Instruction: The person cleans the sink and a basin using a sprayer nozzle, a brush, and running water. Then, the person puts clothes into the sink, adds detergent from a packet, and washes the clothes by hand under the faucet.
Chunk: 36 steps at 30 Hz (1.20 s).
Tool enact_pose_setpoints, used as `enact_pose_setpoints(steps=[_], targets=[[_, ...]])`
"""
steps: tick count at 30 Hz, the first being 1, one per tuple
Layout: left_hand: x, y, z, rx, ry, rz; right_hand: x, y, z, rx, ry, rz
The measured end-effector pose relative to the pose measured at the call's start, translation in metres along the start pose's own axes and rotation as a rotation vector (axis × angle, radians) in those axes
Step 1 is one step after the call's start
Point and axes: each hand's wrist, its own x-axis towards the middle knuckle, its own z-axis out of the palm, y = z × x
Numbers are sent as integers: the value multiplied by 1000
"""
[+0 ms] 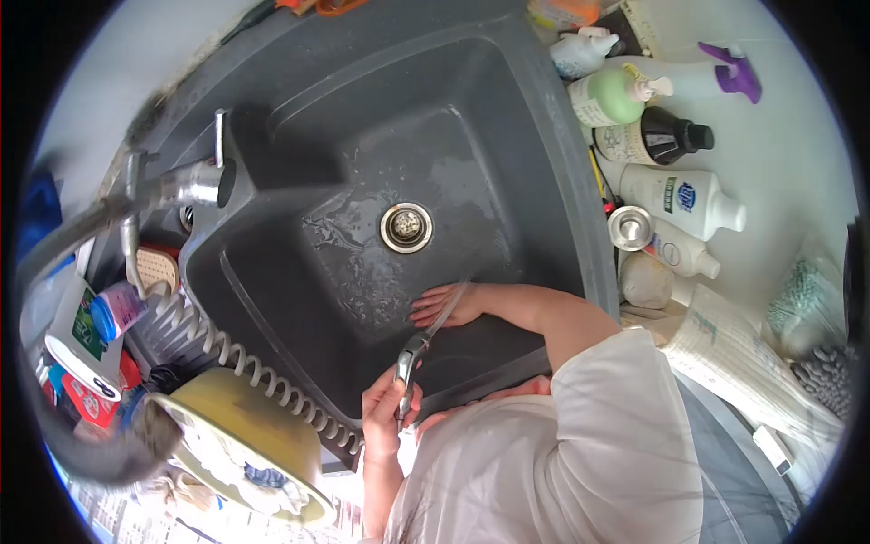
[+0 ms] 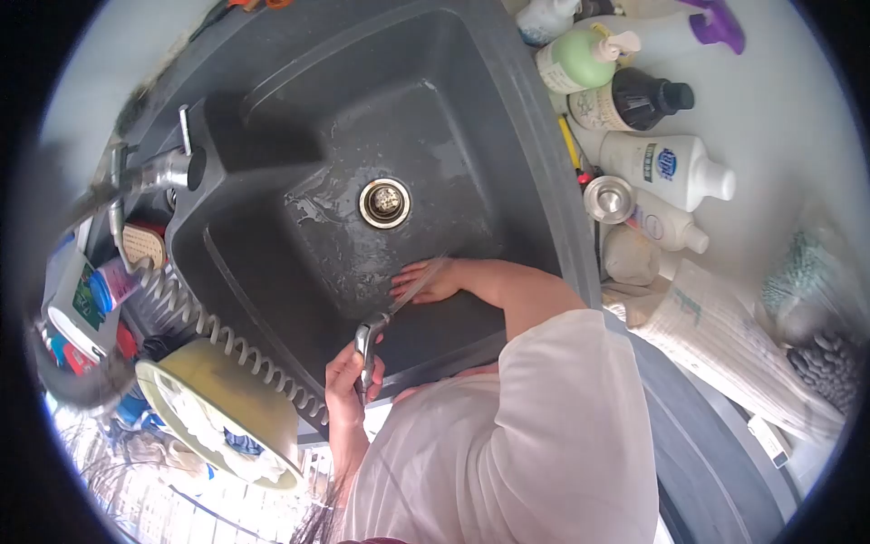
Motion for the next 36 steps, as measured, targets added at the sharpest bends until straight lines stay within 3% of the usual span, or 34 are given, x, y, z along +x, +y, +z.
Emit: enact_pose_setpoints(steps=[2,4,5,7,8,11,12,16,19,21,23,25,27,29,32,34,35,36], targets=[[-2,2,6,-45,-9,4,-35,-9,-16,17,-69,70],[-1,0,7,-111,-27,-10,-53,-20,-26,-78,-301,330],[1,-2,7,-165,-42,-45,-55,-27,-32,-106,-312,331],[1,-10,3,-205,-77,-45,-58,-48,-39,113,-473,650],[1,-14,3,-239,-83,-80,-67,-36,-24,275,-469,684],[1,-22,3,-263,-123,-74,-91,-61,-53,375,-492,832],[-1,-24,3,-292,-143,-90,-100,-70,-59,325,-467,959],[-12,-26,6,-303,-200,-84,-101,-88,-68,178,-554,1127],[-26,-26,8,-278,-199,-15,-84,-117,-80,65,-436,1189],[-31,-24,8,-173,-156,77,-73,-122,-88,172,-106,1056],[-41,-21,7,-187,-150,105,-58,-104,-81,975,309,1053],[-48,-23,0,66,-85,209,-31,-121,-87,1430,731,955],[-52,-27,-3,215,-45,241,-5,-124,-94,1455,707,885],[-64,-25,1,737,173,363,10,-131,-98,1492,680,816],[-62,-32,-2,828,207,275,24,-153,-118,1254,568,743],[-51,-42,-10,738,246,272,18,-158,-125,225,477,833],[-45,-49,-14,660,264,272,11,-163,-125,224,467,830],[-40,-57,-18,659,260,270,-1,-168,-126,-161,409,854]])
